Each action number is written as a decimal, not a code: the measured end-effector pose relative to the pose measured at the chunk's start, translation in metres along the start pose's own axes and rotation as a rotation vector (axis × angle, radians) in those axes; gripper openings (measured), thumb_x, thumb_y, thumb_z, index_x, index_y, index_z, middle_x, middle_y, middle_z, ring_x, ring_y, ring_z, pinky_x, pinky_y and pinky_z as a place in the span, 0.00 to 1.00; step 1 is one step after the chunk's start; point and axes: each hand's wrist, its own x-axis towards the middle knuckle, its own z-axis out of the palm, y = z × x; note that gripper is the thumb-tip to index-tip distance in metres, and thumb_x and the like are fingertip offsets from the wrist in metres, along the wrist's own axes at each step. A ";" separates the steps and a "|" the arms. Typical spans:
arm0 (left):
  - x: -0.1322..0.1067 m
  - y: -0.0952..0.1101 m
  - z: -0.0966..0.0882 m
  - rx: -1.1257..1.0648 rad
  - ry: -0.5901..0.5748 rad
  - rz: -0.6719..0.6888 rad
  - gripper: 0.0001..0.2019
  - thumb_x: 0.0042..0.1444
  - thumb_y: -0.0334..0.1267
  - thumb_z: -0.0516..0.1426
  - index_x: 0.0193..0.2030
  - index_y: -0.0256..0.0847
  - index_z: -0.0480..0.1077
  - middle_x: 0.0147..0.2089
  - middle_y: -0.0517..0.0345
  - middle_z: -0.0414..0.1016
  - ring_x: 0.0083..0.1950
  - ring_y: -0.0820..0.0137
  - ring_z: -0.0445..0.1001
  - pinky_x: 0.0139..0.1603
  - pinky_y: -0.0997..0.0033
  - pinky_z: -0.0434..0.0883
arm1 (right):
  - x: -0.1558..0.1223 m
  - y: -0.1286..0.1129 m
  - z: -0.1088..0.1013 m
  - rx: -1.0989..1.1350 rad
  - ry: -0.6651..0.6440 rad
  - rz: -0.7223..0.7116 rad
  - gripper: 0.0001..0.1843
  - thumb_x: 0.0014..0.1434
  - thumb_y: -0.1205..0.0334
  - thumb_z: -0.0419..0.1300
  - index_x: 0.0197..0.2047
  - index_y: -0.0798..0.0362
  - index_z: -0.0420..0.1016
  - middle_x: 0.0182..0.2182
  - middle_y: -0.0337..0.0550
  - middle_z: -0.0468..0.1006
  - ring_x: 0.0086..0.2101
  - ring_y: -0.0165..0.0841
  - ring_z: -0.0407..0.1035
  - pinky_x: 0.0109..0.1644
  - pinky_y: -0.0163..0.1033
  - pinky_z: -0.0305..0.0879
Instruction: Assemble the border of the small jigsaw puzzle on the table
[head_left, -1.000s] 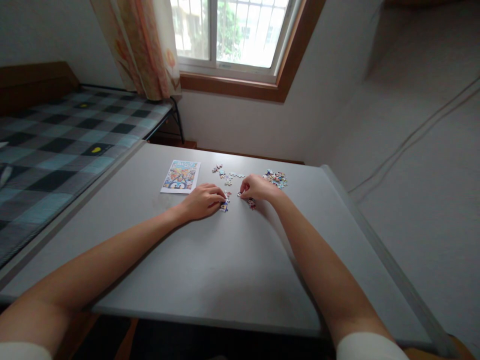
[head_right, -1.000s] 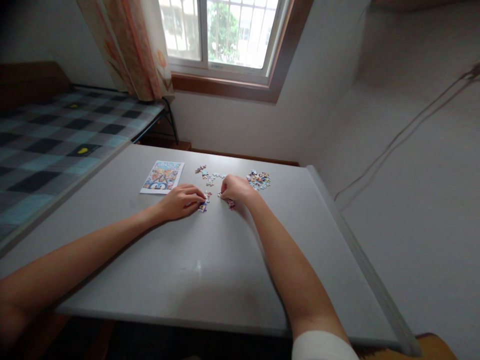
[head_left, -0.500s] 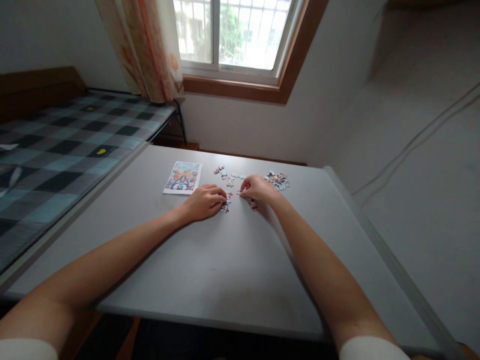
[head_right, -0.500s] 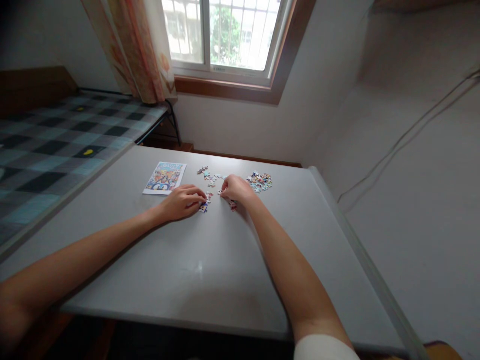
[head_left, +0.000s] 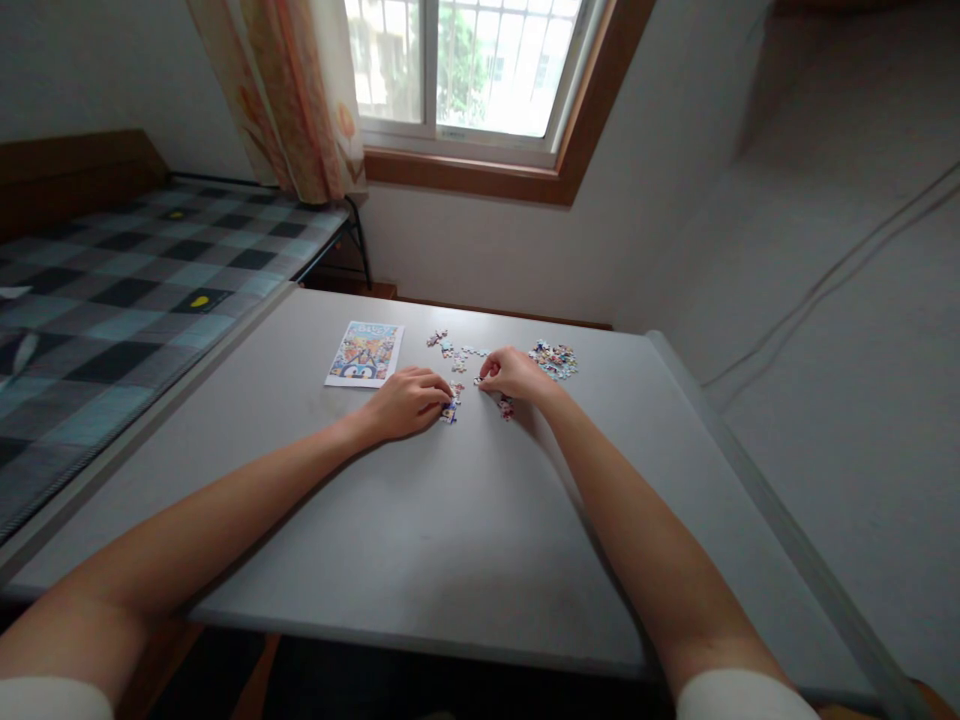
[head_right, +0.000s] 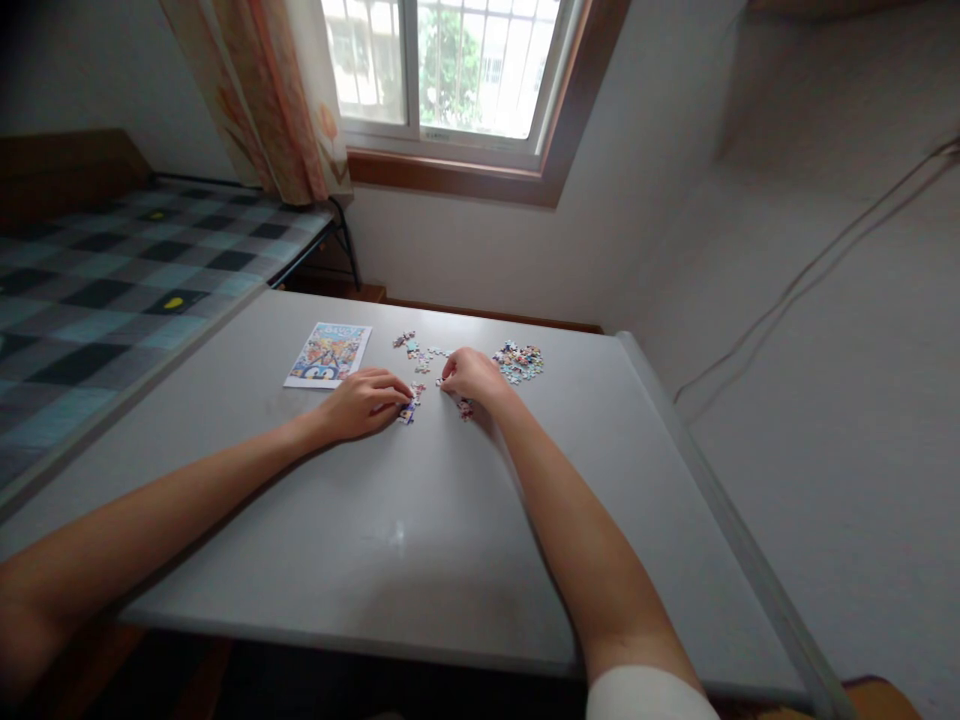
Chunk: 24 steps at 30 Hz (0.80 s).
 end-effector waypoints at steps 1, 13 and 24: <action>0.000 0.000 0.000 0.003 -0.001 0.000 0.10 0.59 0.31 0.53 0.35 0.41 0.77 0.41 0.56 0.80 0.41 0.69 0.76 0.45 0.65 0.71 | 0.000 0.000 0.000 0.003 0.009 -0.002 0.10 0.48 0.63 0.66 0.36 0.52 0.80 0.31 0.40 0.79 0.30 0.29 0.69 0.31 0.32 0.57; -0.001 -0.003 0.004 0.004 0.006 0.005 0.11 0.59 0.31 0.53 0.37 0.42 0.77 0.41 0.55 0.80 0.41 0.69 0.76 0.46 0.65 0.71 | 0.004 0.005 0.004 0.005 0.021 -0.031 0.10 0.49 0.61 0.66 0.37 0.51 0.81 0.35 0.40 0.79 0.32 0.30 0.70 0.34 0.33 0.60; -0.001 -0.002 0.003 0.008 0.010 0.004 0.09 0.59 0.31 0.54 0.36 0.42 0.77 0.42 0.56 0.80 0.40 0.69 0.75 0.45 0.67 0.70 | 0.001 0.001 0.004 0.108 0.056 -0.098 0.10 0.47 0.67 0.66 0.36 0.54 0.77 0.34 0.41 0.79 0.33 0.29 0.70 0.34 0.31 0.61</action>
